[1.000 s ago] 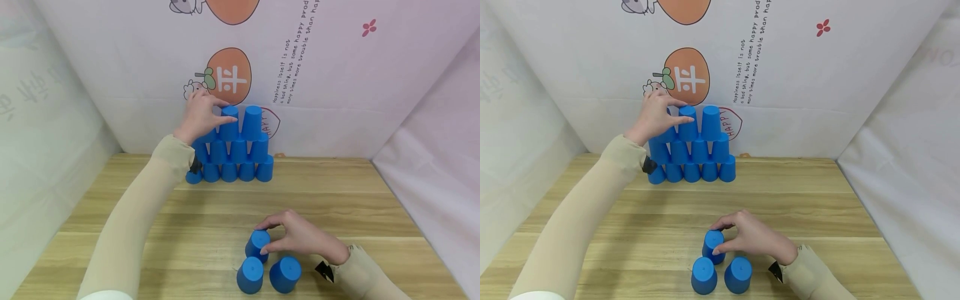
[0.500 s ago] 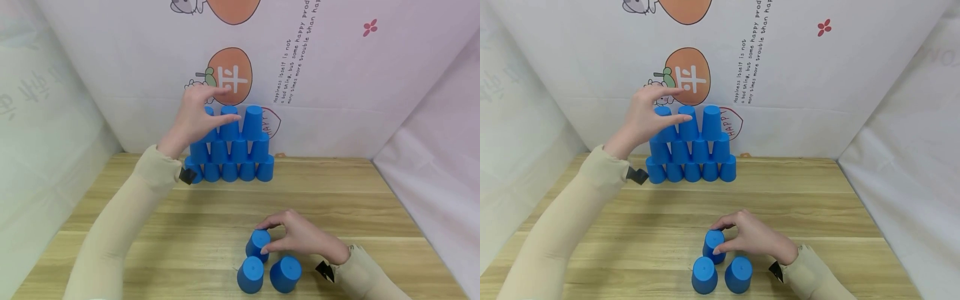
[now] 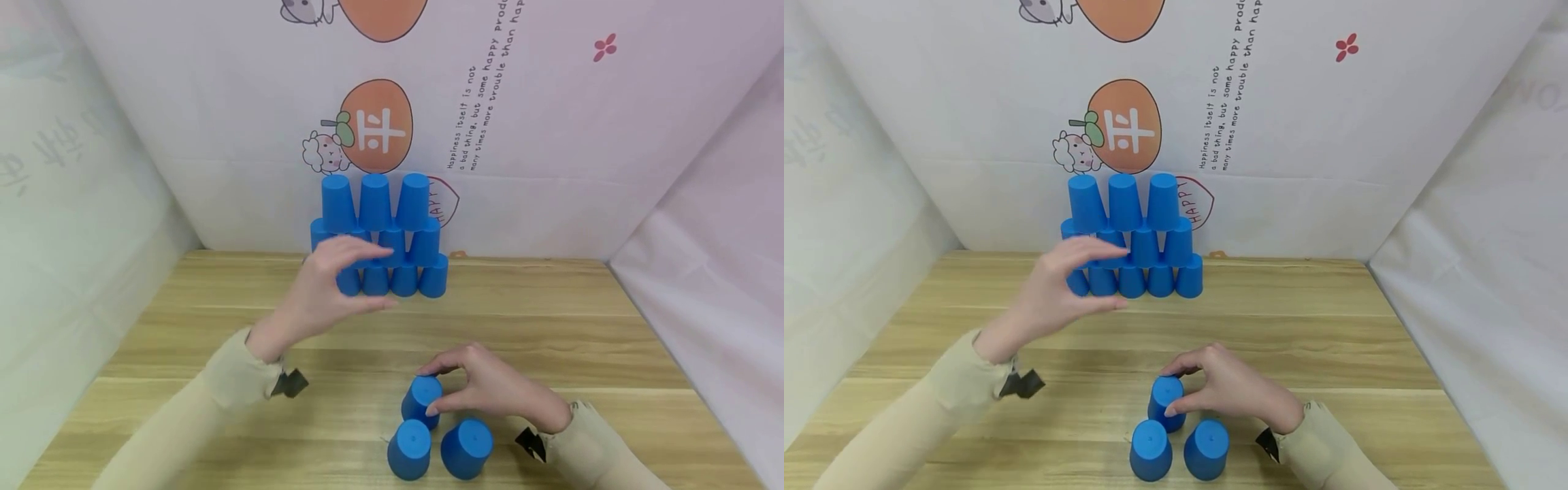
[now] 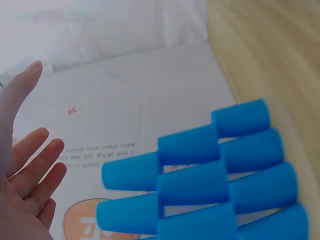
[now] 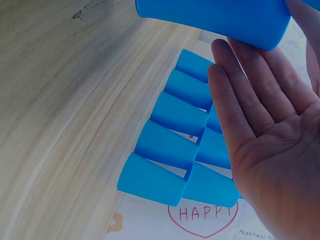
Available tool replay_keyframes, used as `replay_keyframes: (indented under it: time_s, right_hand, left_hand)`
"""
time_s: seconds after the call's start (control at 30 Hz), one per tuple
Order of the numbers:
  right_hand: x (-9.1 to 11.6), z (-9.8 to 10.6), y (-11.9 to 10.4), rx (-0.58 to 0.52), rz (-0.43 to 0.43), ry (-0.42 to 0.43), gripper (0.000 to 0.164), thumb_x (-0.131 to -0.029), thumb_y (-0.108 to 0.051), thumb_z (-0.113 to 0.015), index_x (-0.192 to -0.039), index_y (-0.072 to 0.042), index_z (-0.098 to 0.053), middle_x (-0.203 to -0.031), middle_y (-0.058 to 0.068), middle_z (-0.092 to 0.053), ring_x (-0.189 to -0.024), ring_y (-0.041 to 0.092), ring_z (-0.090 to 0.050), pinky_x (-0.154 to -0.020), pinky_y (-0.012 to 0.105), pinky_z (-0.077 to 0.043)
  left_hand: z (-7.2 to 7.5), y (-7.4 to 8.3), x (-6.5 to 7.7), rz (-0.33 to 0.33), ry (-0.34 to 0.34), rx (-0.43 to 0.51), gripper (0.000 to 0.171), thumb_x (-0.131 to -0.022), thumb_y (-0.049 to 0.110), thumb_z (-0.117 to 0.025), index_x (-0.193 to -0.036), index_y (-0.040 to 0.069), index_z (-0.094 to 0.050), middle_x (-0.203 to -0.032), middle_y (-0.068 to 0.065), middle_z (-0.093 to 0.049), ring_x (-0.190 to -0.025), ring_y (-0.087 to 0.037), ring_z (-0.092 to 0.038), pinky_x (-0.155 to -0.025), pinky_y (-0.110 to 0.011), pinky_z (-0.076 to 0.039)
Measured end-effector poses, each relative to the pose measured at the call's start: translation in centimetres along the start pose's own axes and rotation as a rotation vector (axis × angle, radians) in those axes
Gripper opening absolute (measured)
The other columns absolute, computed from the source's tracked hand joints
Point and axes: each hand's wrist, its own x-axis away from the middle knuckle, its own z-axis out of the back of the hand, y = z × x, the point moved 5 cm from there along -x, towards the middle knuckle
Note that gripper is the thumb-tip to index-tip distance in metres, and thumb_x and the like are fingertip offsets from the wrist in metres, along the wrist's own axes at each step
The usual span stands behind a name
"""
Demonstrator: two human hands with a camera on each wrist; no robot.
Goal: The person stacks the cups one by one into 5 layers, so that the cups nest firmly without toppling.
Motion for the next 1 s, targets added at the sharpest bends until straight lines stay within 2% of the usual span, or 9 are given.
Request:
replay_keyframes:
  time_s: [0.17,0.27,0.37,0.5,0.8,1.0]
  right_hand:
    - [0.0,0.0,0.0,-0.002,-0.008,-0.001,0.046,-0.085,-0.045,-0.082,-0.12,-0.016,-0.074,-0.113,-0.012,-0.072,-0.104,0.009,-0.068,-0.092,0.044,-0.057]
    - [0.0,0.0,0.0,-0.009,-0.01,-0.003,0.046,-0.086,-0.045,-0.081,-0.12,-0.016,-0.074,-0.113,-0.012,-0.072,-0.104,0.009,-0.068,-0.091,0.043,-0.057]
    - [0.0,0.0,0.0,-0.013,-0.008,-0.004,0.046,-0.086,-0.045,-0.082,-0.12,-0.016,-0.074,-0.113,-0.012,-0.072,-0.104,0.009,-0.068,-0.091,0.044,-0.057]
    - [0.0,0.0,0.1,-0.011,-0.003,-0.002,0.046,-0.086,-0.045,-0.082,-0.12,-0.016,-0.074,-0.113,-0.012,-0.072,-0.104,0.009,-0.068,-0.092,0.045,-0.056]
    - [0.0,-0.1,0.2,-0.024,0.012,0.003,0.044,-0.086,-0.043,-0.081,-0.12,-0.016,-0.074,-0.112,-0.012,-0.072,-0.105,0.01,-0.068,-0.092,0.048,-0.056]
    - [0.1,-0.1,0.2,-0.029,0.012,0.006,0.044,-0.087,-0.042,-0.082,-0.121,-0.015,-0.074,-0.113,-0.012,-0.072,-0.105,0.01,-0.068,-0.091,0.048,-0.056]
  left_hand:
    - [-1.8,-0.2,3.2,0.081,-0.065,0.029,0.067,-0.073,0.035,-0.094,-0.131,0.016,-0.069,-0.128,0.004,-0.068,-0.123,-0.016,-0.057,-0.105,-0.052,-0.043]
    - [-2.7,-0.4,4.8,0.124,-0.08,0.06,0.067,-0.073,0.036,-0.094,-0.132,0.018,-0.068,-0.127,0.006,-0.068,-0.122,-0.015,-0.057,-0.104,-0.052,-0.044]
    - [-3.5,-0.4,6.3,0.14,-0.085,0.101,0.066,-0.074,0.035,-0.094,-0.132,0.018,-0.068,-0.128,0.007,-0.067,-0.123,-0.015,-0.058,-0.102,-0.05,-0.048]
    - [-4.5,0.0,7.9,0.143,-0.105,0.171,0.065,-0.074,0.031,-0.094,-0.132,0.019,-0.067,-0.13,0.007,-0.066,-0.124,-0.016,-0.058,-0.101,-0.048,-0.05]
    - [-7.0,1.6,11.3,0.269,-0.245,0.331,0.062,-0.079,0.037,-0.09,-0.134,0.032,-0.064,-0.131,0.014,-0.065,-0.124,-0.012,-0.057,-0.101,-0.047,-0.049]
    - [-8.6,2.2,13.0,0.304,-0.332,0.433,0.06,-0.081,0.039,-0.088,-0.135,0.028,-0.065,-0.131,0.011,-0.066,-0.123,-0.012,-0.057,-0.104,-0.047,-0.047]
